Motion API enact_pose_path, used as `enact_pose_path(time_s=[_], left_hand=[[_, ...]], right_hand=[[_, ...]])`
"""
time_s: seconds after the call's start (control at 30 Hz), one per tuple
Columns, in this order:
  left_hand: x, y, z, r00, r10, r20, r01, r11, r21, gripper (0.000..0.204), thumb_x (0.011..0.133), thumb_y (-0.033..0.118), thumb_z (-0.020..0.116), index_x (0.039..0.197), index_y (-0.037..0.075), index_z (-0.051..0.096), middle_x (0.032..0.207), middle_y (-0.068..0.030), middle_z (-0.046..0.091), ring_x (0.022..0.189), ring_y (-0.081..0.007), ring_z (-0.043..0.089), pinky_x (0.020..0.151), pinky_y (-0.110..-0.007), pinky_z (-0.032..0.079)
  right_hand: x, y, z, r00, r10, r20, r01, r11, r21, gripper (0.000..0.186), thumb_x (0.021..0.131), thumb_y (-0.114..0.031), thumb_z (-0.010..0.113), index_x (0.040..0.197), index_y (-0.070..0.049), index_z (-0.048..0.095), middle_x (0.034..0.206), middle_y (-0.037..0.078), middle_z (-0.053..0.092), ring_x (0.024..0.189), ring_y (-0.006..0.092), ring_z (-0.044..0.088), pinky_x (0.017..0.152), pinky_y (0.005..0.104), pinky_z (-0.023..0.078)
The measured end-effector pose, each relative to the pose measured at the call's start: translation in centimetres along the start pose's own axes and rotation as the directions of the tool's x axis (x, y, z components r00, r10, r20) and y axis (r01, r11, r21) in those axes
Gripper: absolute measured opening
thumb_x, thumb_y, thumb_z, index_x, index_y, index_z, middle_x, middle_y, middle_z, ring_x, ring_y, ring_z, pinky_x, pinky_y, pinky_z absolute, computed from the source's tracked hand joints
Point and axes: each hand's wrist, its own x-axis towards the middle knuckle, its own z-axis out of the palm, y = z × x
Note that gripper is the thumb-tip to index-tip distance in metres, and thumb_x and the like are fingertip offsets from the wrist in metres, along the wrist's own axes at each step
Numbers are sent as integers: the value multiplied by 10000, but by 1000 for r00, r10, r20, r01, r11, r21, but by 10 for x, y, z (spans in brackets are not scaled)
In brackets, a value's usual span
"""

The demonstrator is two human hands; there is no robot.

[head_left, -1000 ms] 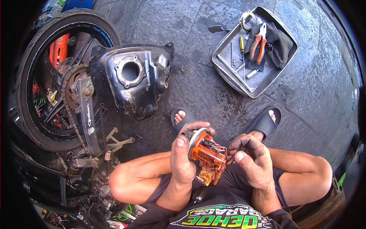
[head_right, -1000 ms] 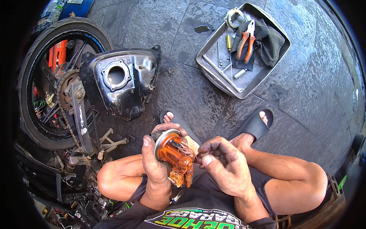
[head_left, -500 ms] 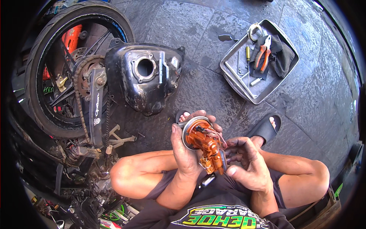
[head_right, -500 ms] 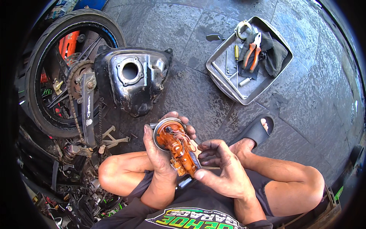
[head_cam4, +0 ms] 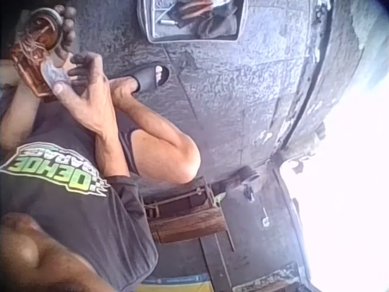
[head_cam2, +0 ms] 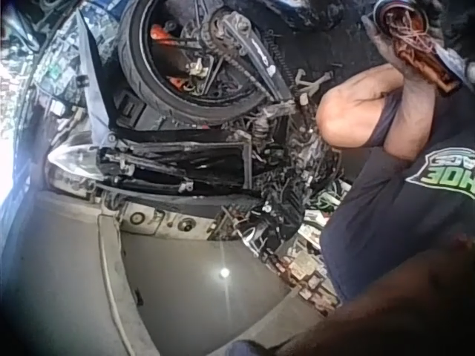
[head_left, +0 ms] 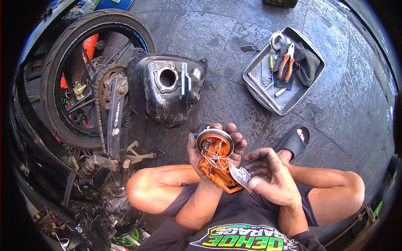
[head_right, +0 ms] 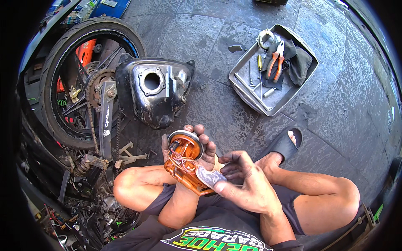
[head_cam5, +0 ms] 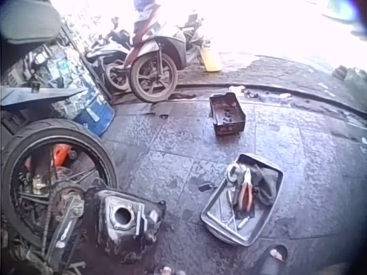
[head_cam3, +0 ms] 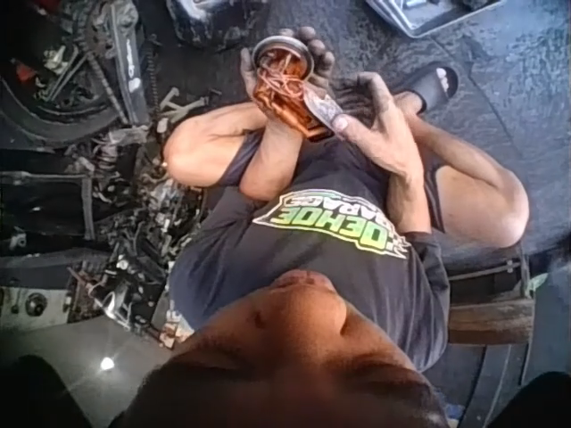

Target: Remove and disassemble a motorcycle fuel pump assembly.

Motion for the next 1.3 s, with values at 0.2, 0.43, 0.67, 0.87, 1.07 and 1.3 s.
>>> enact_pose_path(time_s=[0.2, 0.43, 0.67, 0.87, 1.07, 1.3], left_hand=[[6, 0, -8, 989, 33, 145, -42, 998, 55, 678, 1003, 571, 425, 1343, -3, 550, 1402, -269, 503, 1224, -378, 555, 1044, -529, 455], [-1, -3, 3, 998, -66, -8, 66, 996, 67, 735, 1004, 591, 482, 1368, -46, 442, 1275, -239, 513, 1111, -354, 600, 889, -462, 560], [-8, -13, 21, 973, -53, -225, 111, 961, 254, 819, 955, 718, 432, 1311, -15, 513, 1143, -206, 615, 964, -314, 662, 861, -440, 570], [-18, -5, 24, 937, -40, -348, 166, 926, 340, 873, 956, 720, 388, 1405, -26, 448, 1104, -203, 570, 974, -320, 601, 883, -460, 518], [-17, -8, 30, 929, -10, -370, 144, 931, 336, 943, 937, 759, 369, 1448, -32, 408, 1068, -209, 607, 914, -315, 636, 848, -457, 542], [-18, -14, 24, 880, 65, -471, 136, 915, 379, 865, 947, 752, 349, 1363, 14, 527, 1124, -210, 679, 924, -331, 697, 833, -460, 595]], right_hand=[[-6, -4, 5, 996, -64, 59, 71, 990, -124, 734, 747, -208, 908, 1272, 35, 456, 1182, 163, 621, 1083, 246, 644, 918, 387, 548], [-13, -7, 6, 982, -190, -3, 177, 920, -349, 698, 726, -184, 914, 1235, 8, 476, 1148, 160, 635, 1082, 254, 651, 913, 381, 531], [-14, -2, 7, 954, -293, -57, 235, 856, -460, 646, 718, -142, 894, 1196, 2, 484, 1136, 172, 632, 1054, 272, 657, 926, 389, 521], [-12, 1, 13, 908, -412, -75, 323, 802, -502, 620, 690, -91, 888, 1163, -13, 494, 1126, 170, 623, 1041, 287, 654, 917, 393, 519], [-18, -4, 22, 871, -488, -50, 354, 696, -624, 629, 670, -44, 887, 1131, -28, 459, 1133, 187, 590, 1020, 288, 643, 868, 392, 537], [-17, 1, 23, 856, -495, -148, 304, 714, -631, 588, 701, -72, 867, 1148, -5, 491, 1060, 186, 620, 951, 304, 669, 820, 386, 542]])
